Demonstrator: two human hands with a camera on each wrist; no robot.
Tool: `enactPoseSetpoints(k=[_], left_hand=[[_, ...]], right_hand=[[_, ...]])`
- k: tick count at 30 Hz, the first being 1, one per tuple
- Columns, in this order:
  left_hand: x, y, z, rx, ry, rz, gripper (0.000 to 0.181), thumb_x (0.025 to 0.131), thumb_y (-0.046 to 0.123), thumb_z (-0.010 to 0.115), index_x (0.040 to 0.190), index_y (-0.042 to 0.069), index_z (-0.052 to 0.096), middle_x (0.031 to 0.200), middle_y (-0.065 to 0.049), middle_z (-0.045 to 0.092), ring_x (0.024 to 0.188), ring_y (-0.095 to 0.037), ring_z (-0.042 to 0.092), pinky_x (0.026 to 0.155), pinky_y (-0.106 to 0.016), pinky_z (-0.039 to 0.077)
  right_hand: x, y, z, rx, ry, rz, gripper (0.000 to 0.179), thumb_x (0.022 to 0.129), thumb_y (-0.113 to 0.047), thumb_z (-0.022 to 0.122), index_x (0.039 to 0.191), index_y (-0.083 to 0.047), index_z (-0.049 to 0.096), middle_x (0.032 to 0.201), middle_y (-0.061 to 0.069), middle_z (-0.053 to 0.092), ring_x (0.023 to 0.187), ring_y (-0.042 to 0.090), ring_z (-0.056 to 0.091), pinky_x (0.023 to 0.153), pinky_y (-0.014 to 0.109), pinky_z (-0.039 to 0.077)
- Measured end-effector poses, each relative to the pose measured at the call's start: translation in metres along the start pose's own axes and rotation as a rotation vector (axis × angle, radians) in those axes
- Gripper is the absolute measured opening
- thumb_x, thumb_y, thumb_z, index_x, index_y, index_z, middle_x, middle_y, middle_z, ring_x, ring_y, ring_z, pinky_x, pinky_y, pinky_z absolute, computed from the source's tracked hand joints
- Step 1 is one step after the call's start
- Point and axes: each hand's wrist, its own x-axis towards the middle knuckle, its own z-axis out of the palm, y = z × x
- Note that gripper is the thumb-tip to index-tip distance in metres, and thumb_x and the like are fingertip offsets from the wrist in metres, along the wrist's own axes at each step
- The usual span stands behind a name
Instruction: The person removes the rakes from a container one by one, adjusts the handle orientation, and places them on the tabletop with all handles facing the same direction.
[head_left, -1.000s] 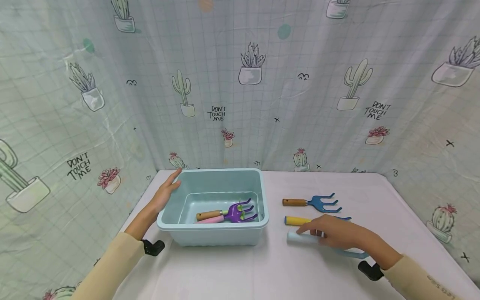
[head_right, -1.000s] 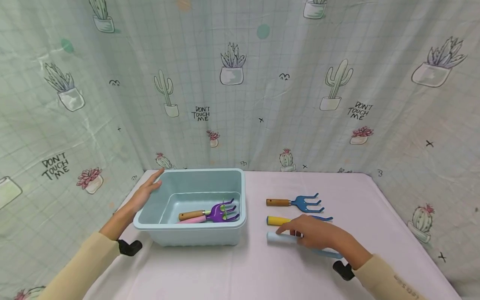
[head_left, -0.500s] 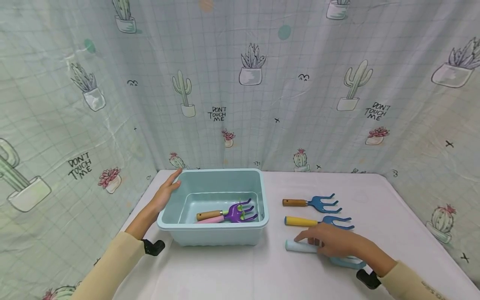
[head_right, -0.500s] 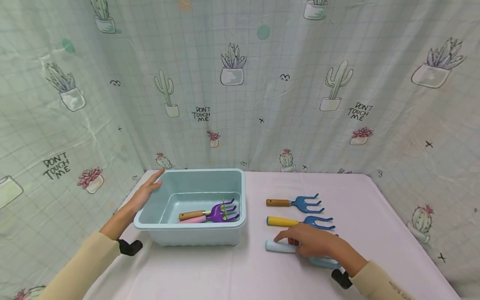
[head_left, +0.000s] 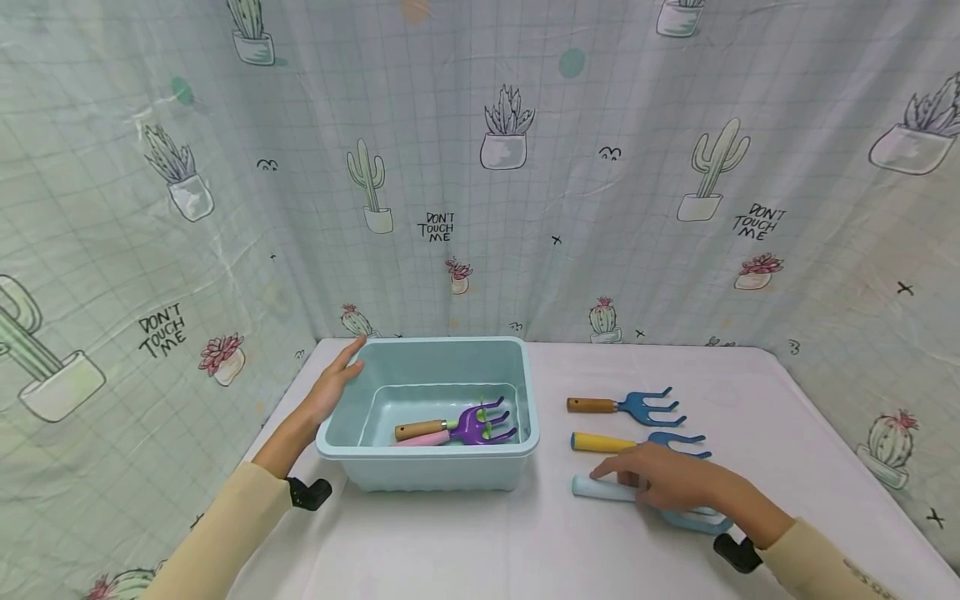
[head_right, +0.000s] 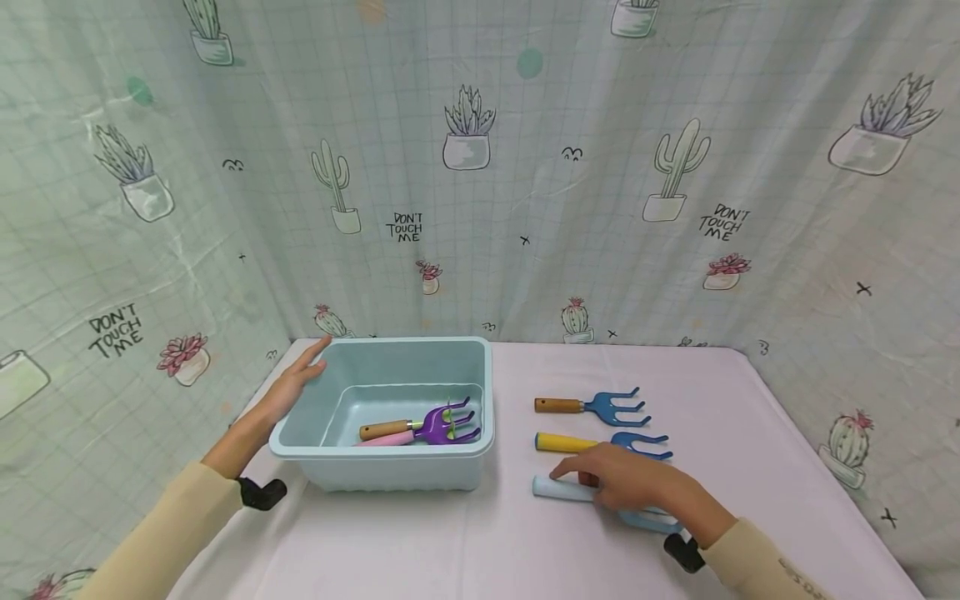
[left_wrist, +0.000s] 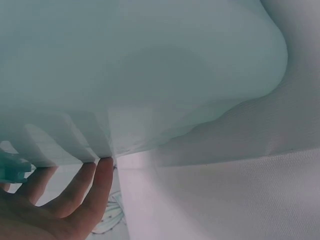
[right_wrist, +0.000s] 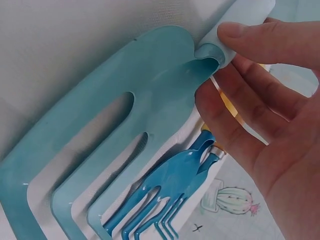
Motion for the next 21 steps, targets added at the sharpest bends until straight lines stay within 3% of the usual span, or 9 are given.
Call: enactPoseSetpoints(k=[21], left_hand=[[0.001,-0.001,0.000,0.010,0.002,0.008,0.059,0.114,0.029,0.027,0.168,0.024,0.003,0.176,-0.015,0.000,0.159,-0.047,0.013,0.122,-0.067,0.027]], right_hand=[[0.013,0.006,-0.004,0.074,-0.052,-0.013,0.059,0.085,0.001,0.073,0.127,-0.040,0.069,0.103,-0.017,0.070,0.090,0.003,0.059,0.085,0.033,0.056]])
